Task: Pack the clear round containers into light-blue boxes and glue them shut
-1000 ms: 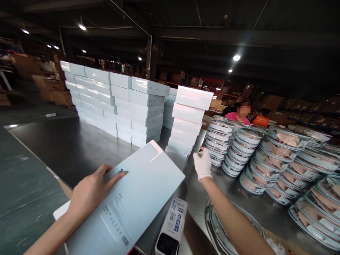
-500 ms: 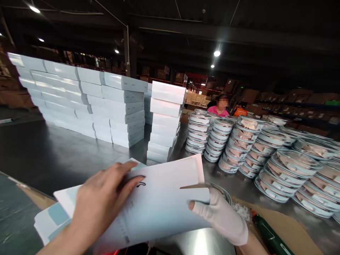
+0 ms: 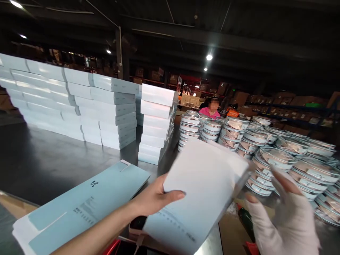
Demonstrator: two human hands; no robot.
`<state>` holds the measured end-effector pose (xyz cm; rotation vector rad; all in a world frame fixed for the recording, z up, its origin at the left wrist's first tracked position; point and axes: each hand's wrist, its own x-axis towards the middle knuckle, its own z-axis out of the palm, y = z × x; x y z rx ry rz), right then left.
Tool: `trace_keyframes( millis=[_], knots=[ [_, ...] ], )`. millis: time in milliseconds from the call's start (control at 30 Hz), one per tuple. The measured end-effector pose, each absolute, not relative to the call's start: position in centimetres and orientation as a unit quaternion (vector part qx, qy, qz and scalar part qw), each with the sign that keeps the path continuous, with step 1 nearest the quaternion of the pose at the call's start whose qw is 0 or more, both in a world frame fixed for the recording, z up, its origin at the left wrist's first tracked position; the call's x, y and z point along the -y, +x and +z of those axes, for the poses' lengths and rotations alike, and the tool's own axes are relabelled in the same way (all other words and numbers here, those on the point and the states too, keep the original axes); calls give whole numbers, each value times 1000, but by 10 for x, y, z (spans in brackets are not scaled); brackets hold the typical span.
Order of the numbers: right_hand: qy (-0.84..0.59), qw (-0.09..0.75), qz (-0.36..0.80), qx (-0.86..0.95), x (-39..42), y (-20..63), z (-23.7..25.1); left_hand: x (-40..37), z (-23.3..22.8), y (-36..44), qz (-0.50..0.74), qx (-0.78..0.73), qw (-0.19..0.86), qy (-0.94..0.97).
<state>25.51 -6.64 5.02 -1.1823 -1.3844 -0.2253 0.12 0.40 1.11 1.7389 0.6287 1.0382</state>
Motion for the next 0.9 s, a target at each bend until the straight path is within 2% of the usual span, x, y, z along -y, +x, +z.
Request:
trace_keyframes(
  millis=[67,167,333,567,700,767,800,833,867,900],
  knots=[
    [-473,636,-33,608,75,251,32,-8,-12,11,465,-258,493,689],
    [-476,610,112,623,83,236,-1,-2,-43,24,470,-248,509,677],
    [-479,647,106,584,86,220,-34,13,-51,28,552,-214,497,635],
    [-471,693,175,517,82,209,-34,32,-30,32,614,-283,500,541],
    [-421,710,194,530,86,212,-19,28,-28,12,494,-297,439,689],
    [-466,680,207,526,95,241,-16,20,-29,-2,458,-300,368,752],
    [-534,640,196,517,102,262,-18,16,-29,-7,468,-304,334,759],
    [-616,574,184,507,108,285,-21,13,-30,-11,488,-309,305,757],
    [-728,489,116,467,114,310,-26,11,-30,-13,509,-315,281,750],
    [-826,350,89,434,119,333,-33,12,-30,-13,523,-316,262,747]
  ],
)
